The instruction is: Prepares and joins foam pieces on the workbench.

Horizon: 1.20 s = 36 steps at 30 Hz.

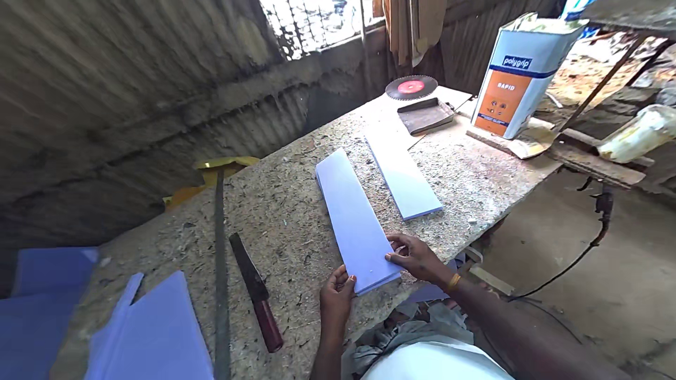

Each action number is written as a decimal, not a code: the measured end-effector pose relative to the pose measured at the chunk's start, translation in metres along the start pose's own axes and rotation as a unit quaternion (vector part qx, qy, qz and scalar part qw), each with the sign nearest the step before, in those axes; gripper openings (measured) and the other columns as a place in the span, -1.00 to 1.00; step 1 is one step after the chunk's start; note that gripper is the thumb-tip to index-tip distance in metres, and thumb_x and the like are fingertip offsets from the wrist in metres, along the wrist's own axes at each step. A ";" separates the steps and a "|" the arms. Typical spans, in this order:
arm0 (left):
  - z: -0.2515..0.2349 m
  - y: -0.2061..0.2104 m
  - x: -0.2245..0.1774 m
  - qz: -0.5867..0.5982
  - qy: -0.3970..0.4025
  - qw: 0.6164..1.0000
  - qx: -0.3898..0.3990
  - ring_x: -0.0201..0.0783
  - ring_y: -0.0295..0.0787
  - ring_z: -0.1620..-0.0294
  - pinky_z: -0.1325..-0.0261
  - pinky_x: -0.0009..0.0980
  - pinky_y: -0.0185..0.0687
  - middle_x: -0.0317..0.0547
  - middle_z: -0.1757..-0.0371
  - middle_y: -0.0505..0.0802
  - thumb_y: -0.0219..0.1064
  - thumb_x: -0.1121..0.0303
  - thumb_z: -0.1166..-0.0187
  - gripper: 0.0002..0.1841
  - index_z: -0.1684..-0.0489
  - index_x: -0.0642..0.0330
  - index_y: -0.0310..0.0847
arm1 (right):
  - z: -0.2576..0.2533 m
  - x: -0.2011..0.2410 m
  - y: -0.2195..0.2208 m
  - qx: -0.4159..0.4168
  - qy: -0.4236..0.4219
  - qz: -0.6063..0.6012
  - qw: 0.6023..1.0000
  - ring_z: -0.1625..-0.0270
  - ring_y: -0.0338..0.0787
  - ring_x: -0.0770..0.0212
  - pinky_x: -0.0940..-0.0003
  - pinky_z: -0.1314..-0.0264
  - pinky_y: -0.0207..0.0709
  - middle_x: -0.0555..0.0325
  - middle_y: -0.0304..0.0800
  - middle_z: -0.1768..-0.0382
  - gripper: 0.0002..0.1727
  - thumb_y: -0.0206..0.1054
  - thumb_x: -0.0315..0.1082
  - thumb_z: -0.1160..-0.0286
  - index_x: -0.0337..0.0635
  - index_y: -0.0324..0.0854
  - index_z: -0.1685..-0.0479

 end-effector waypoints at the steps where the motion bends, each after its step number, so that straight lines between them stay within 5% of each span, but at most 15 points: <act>1: -0.002 0.000 0.004 -0.009 -0.005 1.000 0.003 -0.15 0.92 0.13 0.09 -0.21 0.89 0.07 -0.11 0.89 0.43 0.47 -0.60 -0.58 -0.43 0.31 0.58 | 0.001 -0.008 0.003 0.009 0.019 -0.003 1.000 0.21 0.83 0.21 0.17 0.08 0.76 0.12 0.83 0.00 -0.47 0.49 -0.19 -0.51 -0.04 0.58 -0.48; 5: -0.008 0.002 0.015 -0.057 0.004 0.998 0.000 -0.17 0.89 -0.01 -0.10 -0.17 0.83 0.07 -0.15 0.87 0.41 0.43 -0.62 -0.57 -0.45 0.29 0.58 | 0.003 -0.027 0.019 0.001 0.043 0.032 0.999 0.11 0.87 0.24 0.11 -0.06 0.76 0.18 0.88 0.00 -0.50 0.44 -0.13 -0.56 -0.02 0.61 -0.47; 13: 0.016 0.005 0.015 0.054 -0.013 0.998 -0.001 -0.09 0.91 0.03 0.00 -0.17 0.92 0.14 -0.12 0.84 0.46 0.51 -0.55 -0.54 -0.43 0.36 0.53 | 0.002 -0.027 0.003 0.051 -0.006 -0.017 0.999 0.16 0.84 0.25 0.18 -0.03 0.74 0.12 0.86 -0.03 -0.53 0.39 -0.31 -0.58 -0.07 0.61 -0.49; 16: 0.020 0.013 0.025 0.079 -0.024 0.997 0.002 -0.06 0.92 0.06 0.02 -0.16 0.93 0.18 -0.16 0.81 0.48 0.55 -0.52 -0.53 -0.42 0.37 0.52 | 0.006 -0.035 0.000 0.047 -0.016 -0.039 0.998 0.01 0.87 0.28 0.22 -0.21 0.73 0.08 0.88 -0.09 -0.52 0.39 -0.35 -0.59 -0.14 0.59 -0.51; 25: 0.046 0.016 0.023 0.076 -0.043 0.996 0.018 -0.04 0.91 0.09 0.07 -0.17 0.93 0.21 -0.12 0.81 0.48 0.56 -0.50 -0.51 -0.42 0.40 0.51 | 0.027 -0.023 -0.012 0.050 0.005 -0.010 0.999 -0.04 0.85 0.26 0.23 -0.25 0.70 0.04 0.85 -0.13 -0.52 0.40 -0.32 -0.60 -0.15 0.61 -0.50; 29: 0.047 0.023 0.031 0.052 -0.036 0.998 0.021 -0.08 0.90 0.21 0.13 -0.20 0.91 0.20 0.05 0.84 0.49 0.57 -0.48 -0.50 -0.42 0.41 0.50 | 0.030 -0.032 -0.016 0.045 -0.010 0.031 0.998 -0.09 0.85 0.20 0.18 -0.28 0.70 0.00 0.82 -0.18 -0.52 0.42 -0.29 -0.59 -0.13 0.62 -0.49; 36: 0.048 0.024 0.029 0.037 -0.016 0.999 0.024 -0.08 0.89 0.20 0.14 -0.21 0.93 0.20 -0.05 0.80 0.50 0.57 -0.48 -0.49 -0.43 0.43 0.52 | 0.033 -0.029 -0.017 0.034 0.005 0.009 0.999 -0.03 0.87 0.23 0.17 -0.26 0.71 0.05 0.86 -0.11 -0.55 0.41 -0.29 -0.60 -0.12 0.64 -0.47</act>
Point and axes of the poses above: each hand's wrist, its own z-axis away from the middle knuckle, its own y-axis out of the palm, x = y × z, the point moved 1 cm from there along -z, towards the middle knuckle
